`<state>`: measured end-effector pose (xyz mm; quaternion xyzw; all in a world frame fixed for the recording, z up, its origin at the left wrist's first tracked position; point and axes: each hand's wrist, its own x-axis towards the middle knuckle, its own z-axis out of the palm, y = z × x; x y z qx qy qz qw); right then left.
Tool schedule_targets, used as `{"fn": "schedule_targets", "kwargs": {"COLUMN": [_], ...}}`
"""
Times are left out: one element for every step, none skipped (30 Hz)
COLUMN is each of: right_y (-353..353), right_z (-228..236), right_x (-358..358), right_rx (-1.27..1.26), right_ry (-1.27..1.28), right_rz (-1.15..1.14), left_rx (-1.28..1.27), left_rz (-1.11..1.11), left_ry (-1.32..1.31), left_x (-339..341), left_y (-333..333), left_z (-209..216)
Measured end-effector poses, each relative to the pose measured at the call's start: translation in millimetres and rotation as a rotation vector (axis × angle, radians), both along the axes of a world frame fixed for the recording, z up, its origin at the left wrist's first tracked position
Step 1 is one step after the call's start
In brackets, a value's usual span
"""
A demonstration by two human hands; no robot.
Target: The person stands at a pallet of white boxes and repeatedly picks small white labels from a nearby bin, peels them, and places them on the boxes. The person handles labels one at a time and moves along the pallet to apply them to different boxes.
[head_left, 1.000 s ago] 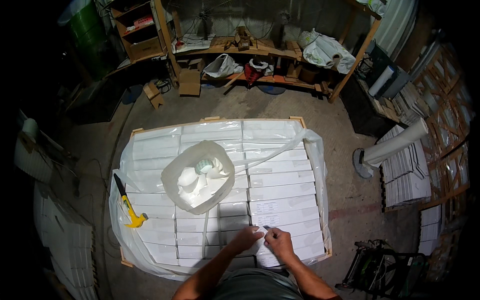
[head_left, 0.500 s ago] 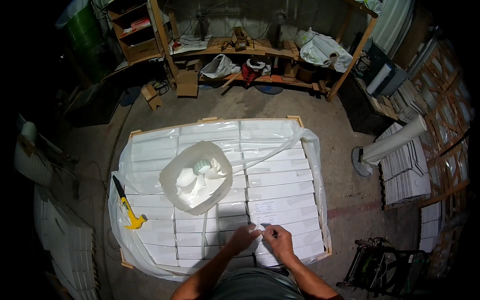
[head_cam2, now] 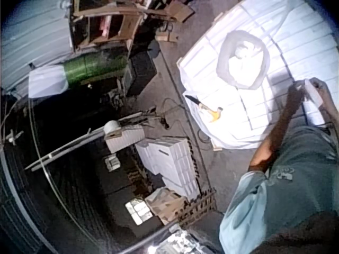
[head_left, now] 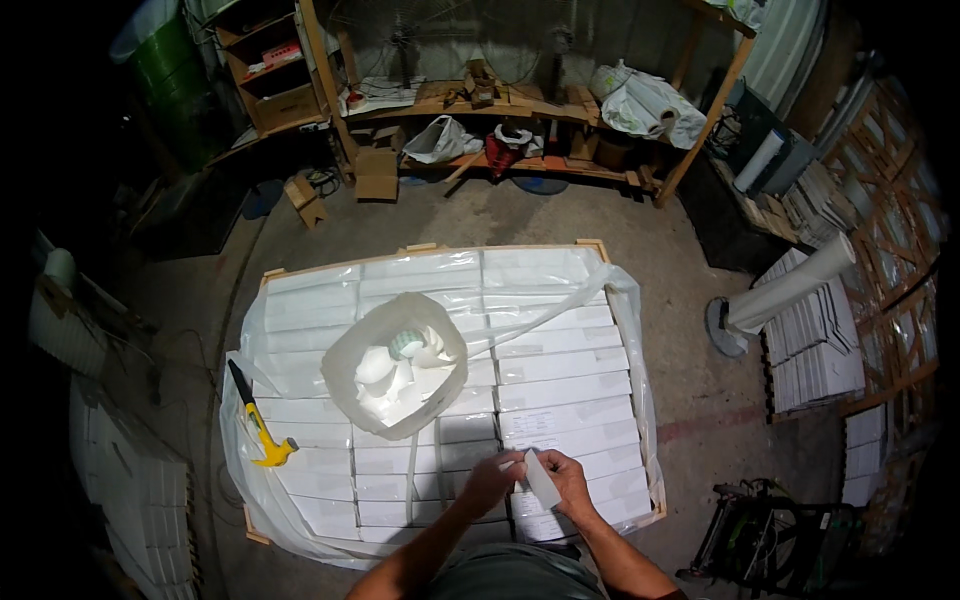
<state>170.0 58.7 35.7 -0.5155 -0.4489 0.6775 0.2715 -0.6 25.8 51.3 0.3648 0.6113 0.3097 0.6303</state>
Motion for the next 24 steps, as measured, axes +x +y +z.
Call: {"fn": "schedule_targets", "kwargs": {"right_y": [2, 3, 4, 5, 8, 11, 13, 19, 29, 39, 48, 58, 63, 67, 71, 74, 75, 72, 68, 65, 62, 61, 58, 54], "right_z": [-4, -4, -4, -4, -7, -12, -14, -12, -7, -4, -7, -17, -43, -47, -48, -50, -61, -60, -60, -60, -60, -61, -59, -58], "right_x": [-1, -4, -6, -8, -8, -8, -8, -8, -5, -2, 4, 12, 23, 29, 32, 36, 40, 38, 34, 35, 33, 30, 27, 22], "right_rx": [-0.009, 0.013, 0.036, 0.059, 0.104, 0.148, 0.192, 0.14, 0.088, 0.034, 0.036, 0.038, 0.189, 0.169, 0.149, 0.131, 0.198, 0.222, 0.245, 0.269, 0.178, 0.207, 0.235, 0.262], "right_ry": [0.032, 0.004, -0.028, -0.059, -0.073, -0.087, -0.101, -0.057, -0.015, 0.028, 0.037, 0.045, -0.019, -0.023, -0.026, -0.03, -0.098, -0.128, -0.157, -0.194, -0.238, -0.244, -0.254, -0.265], "right_rz": [-0.005, -0.002, -0.003, -0.005, -0.057, -0.108, -0.159, -0.256, -0.355, -0.454, -0.533, -0.616, -0.719, -0.713, -0.702, -0.693, -0.66, -0.623, -0.586, -0.567, -0.562, -0.549, -0.538, -0.522], "left_rx": [0.072, 0.144, 0.216, 0.23, 0.246, 0.261, 0.393, 0.524, 0.655, 0.565, 0.557, 0.548, 0.551, 0.546, 0.577, 0.608, 0.539, 0.46, 0.357, 0.264, 0.164, 0.225, 0.287, 0.343], "left_rz": [0.029, 0.062, 0.09, 0.099, 0.107, 0.116, 0.117, 0.118, 0.116, 0.134, 0.231, 0.325, 0.344, 0.373, 0.447, 0.519, 0.482, 0.448, 0.397, 0.331, 0.273, 0.3, 0.325, 0.352], "left_ry": [0.065, 0.134, 0.199, 0.222, 0.246, 0.27, 0.404, 0.539, 0.67, 0.551, 0.507, 0.461, 0.528, 0.602, 0.765, 0.926, 1.076, 1.23, 1.293, 1.343, 1.397, 1.404, 1.406, 1.407], "left_x": [1, 1, 2, 1, -1, -3, -7, -15, -22, -32, -40, -49, -61, -79, -97, -115, -134, -150, -160, -164, -165, -162, -153, -142], "left_y": [-1, -5, -5, -4, -2, 0, 2, 5, 12, 16, 21, 27, 34, 39, 47, 55, 63, 66, 67, 74, 77, 80, 82, 81], "left_z": [-9, -23, -30, -33, -33, -33, -31, -28, -13, 7, 24, 36, 51, 60, 58, 53, 51, 49, 44, 36, 34, 35, 37, 43]}}
